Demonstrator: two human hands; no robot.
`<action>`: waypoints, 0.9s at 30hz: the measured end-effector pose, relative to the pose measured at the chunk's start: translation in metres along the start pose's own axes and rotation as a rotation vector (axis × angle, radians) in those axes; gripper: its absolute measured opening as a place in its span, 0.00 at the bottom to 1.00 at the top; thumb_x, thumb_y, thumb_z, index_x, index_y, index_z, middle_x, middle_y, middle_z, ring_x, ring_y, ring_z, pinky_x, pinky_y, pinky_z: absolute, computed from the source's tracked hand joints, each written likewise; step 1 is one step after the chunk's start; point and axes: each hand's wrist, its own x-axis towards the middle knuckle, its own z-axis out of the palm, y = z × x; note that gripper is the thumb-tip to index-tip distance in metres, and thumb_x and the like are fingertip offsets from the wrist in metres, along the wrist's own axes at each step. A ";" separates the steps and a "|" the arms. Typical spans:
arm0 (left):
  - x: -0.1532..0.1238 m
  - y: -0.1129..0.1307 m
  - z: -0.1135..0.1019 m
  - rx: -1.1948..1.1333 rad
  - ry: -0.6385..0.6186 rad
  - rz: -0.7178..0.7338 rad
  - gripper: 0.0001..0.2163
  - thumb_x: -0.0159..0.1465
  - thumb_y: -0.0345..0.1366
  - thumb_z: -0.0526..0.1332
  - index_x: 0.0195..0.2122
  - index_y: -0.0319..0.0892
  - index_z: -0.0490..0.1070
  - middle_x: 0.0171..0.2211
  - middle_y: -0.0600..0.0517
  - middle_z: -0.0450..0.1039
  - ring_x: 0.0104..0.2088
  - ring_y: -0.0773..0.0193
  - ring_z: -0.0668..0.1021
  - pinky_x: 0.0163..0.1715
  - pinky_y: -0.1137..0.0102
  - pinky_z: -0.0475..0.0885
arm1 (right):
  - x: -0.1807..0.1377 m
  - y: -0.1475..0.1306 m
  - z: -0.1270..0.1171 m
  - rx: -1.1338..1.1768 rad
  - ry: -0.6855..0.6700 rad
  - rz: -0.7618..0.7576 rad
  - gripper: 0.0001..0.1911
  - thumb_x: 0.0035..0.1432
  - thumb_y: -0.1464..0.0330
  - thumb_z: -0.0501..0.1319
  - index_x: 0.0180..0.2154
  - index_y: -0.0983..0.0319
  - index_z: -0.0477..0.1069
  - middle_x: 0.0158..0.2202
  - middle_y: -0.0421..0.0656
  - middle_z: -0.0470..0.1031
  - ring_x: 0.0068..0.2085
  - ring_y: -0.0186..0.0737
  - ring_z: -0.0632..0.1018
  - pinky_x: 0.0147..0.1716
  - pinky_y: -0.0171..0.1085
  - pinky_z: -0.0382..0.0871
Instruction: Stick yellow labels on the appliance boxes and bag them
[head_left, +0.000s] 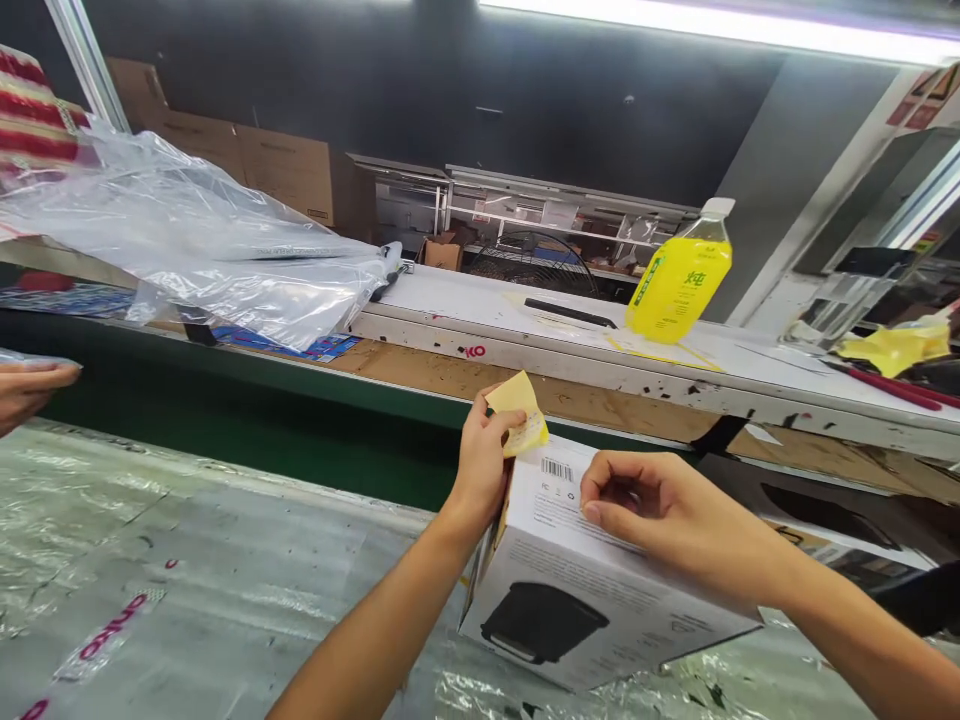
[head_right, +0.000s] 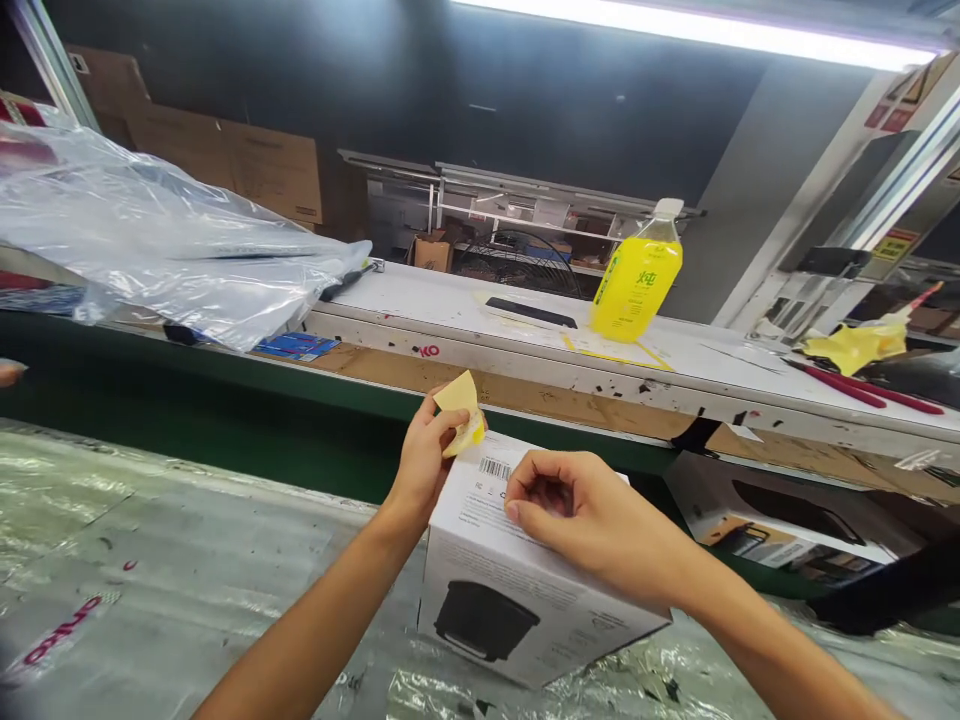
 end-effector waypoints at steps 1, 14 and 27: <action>-0.008 0.002 -0.001 -0.008 0.005 0.013 0.18 0.55 0.33 0.66 0.47 0.46 0.67 0.31 0.56 0.75 0.28 0.65 0.76 0.29 0.72 0.69 | -0.001 -0.006 0.002 -0.038 -0.009 -0.002 0.09 0.64 0.64 0.63 0.31 0.60 0.75 0.27 0.38 0.71 0.29 0.34 0.69 0.27 0.32 0.64; -0.003 -0.023 -0.077 0.023 0.122 0.105 0.18 0.58 0.33 0.66 0.49 0.45 0.67 0.36 0.54 0.77 0.37 0.62 0.81 0.40 0.69 0.73 | 0.023 -0.039 0.032 -0.164 -0.032 -0.024 0.06 0.59 0.71 0.60 0.31 0.58 0.75 0.28 0.37 0.76 0.28 0.34 0.73 0.26 0.32 0.65; -0.013 -0.128 -0.251 0.310 0.288 -0.150 0.25 0.50 0.41 0.69 0.49 0.43 0.66 0.31 0.55 0.77 0.28 0.61 0.77 0.29 0.69 0.72 | 0.018 -0.042 0.043 -0.239 0.038 0.072 0.05 0.58 0.70 0.60 0.31 0.57 0.73 0.32 0.35 0.77 0.32 0.33 0.74 0.32 0.33 0.67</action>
